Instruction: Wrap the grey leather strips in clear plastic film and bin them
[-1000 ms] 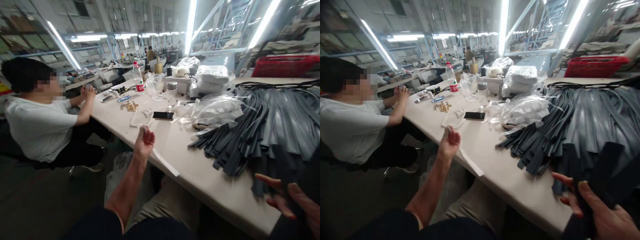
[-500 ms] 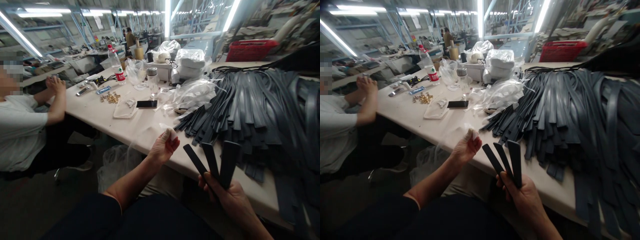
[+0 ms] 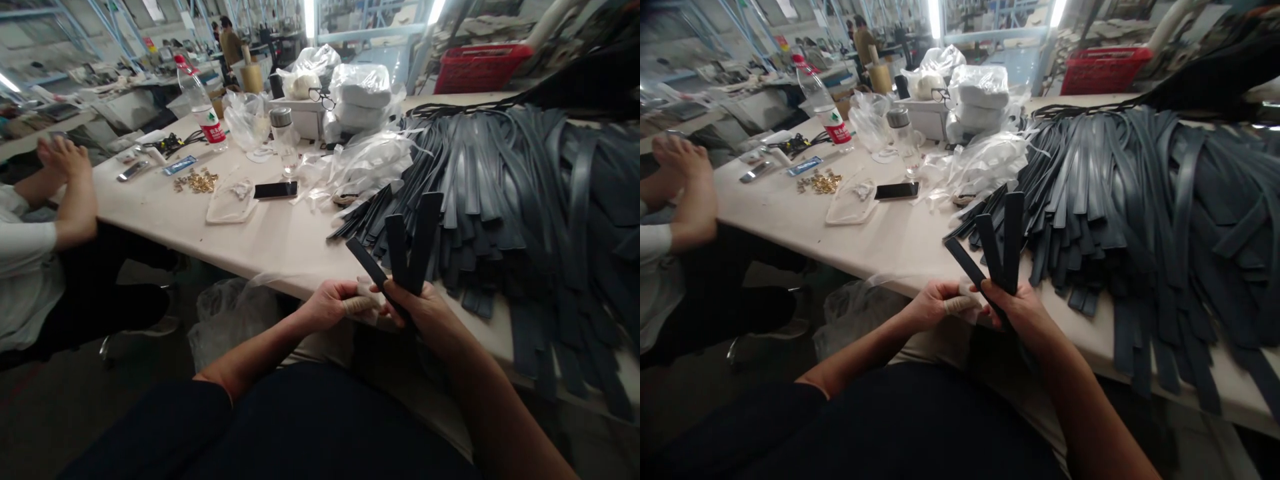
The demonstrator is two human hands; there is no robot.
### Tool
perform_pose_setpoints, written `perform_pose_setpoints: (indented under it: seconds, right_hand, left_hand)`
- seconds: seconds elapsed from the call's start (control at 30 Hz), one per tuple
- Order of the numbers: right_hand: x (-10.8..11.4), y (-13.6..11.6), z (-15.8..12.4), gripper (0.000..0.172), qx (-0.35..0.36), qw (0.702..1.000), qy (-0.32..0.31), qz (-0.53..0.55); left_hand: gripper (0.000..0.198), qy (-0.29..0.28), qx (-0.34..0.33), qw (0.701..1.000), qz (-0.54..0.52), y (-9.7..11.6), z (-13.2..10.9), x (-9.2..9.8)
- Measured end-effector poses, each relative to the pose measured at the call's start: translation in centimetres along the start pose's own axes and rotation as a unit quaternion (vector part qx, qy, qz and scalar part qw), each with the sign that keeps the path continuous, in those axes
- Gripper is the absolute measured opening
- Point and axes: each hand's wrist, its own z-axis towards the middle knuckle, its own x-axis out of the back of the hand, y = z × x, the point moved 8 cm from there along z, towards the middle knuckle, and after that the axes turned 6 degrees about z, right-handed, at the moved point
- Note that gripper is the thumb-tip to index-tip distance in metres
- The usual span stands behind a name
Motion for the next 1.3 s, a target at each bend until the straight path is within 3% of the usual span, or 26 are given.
perform_pose_setpoints:
  seconds: [0.23,0.37,0.47,0.6,0.8,0.87,1.0,1.07,1.17,1.3]
  right_hand:
    - [-0.7,-2.1,0.6,0.042,0.087,0.99,0.041,-0.106]
    - [-1.9,-3.2,0.3,0.036,0.135,0.977,0.021,-0.164]
    - [-0.8,-3.1,0.1,0.041,0.133,0.98,0.058,-0.138]
    - [2.6,-2.7,-1.3,0.047,0.141,0.974,0.154,-0.092]
    - [3.9,-0.6,-5.5,0.044,0.095,0.962,0.191,-0.171]
    - [3.1,-0.1,-6.6,0.036,0.108,0.954,0.182,-0.214]
    - [0.6,-0.5,-7.5,0.017,0.244,0.916,0.095,-0.304]
    - [-0.2,-0.6,-7.4,0.015,0.291,0.889,0.058,-0.349]
    - [-0.5,-0.2,-7.0,0.018,0.304,0.866,0.033,-0.395]
    - [-0.8,0.0,-6.2,0.017,0.29,0.868,0.034,-0.4]
  left_hand:
    - [0.044,-0.035,0.017,0.999,0.037,-1.0,-0.2,-0.3]
    - [0.045,-0.045,0.023,0.997,0.06,-1.1,0.0,-0.4]
    - [0.042,0.0,0.033,0.998,0.052,-1.1,0.1,0.2]
    - [0.046,0.084,0.034,0.995,-0.051,-1.5,0.2,1.9]
    - [0.055,0.161,0.003,0.973,-0.167,-1.4,0.8,4.0]
    - [0.052,0.162,-0.006,0.971,-0.173,-1.1,0.8,4.1]
    - [0.048,0.162,-0.013,0.97,-0.178,-0.9,0.7,4.1]
    - [0.048,0.16,-0.015,0.971,-0.177,-0.8,0.6,3.9]
    - [0.049,0.164,-0.012,0.97,-0.18,-0.8,0.5,3.7]
    - [0.05,0.148,0.012,0.974,-0.172,-1.3,0.1,2.7]
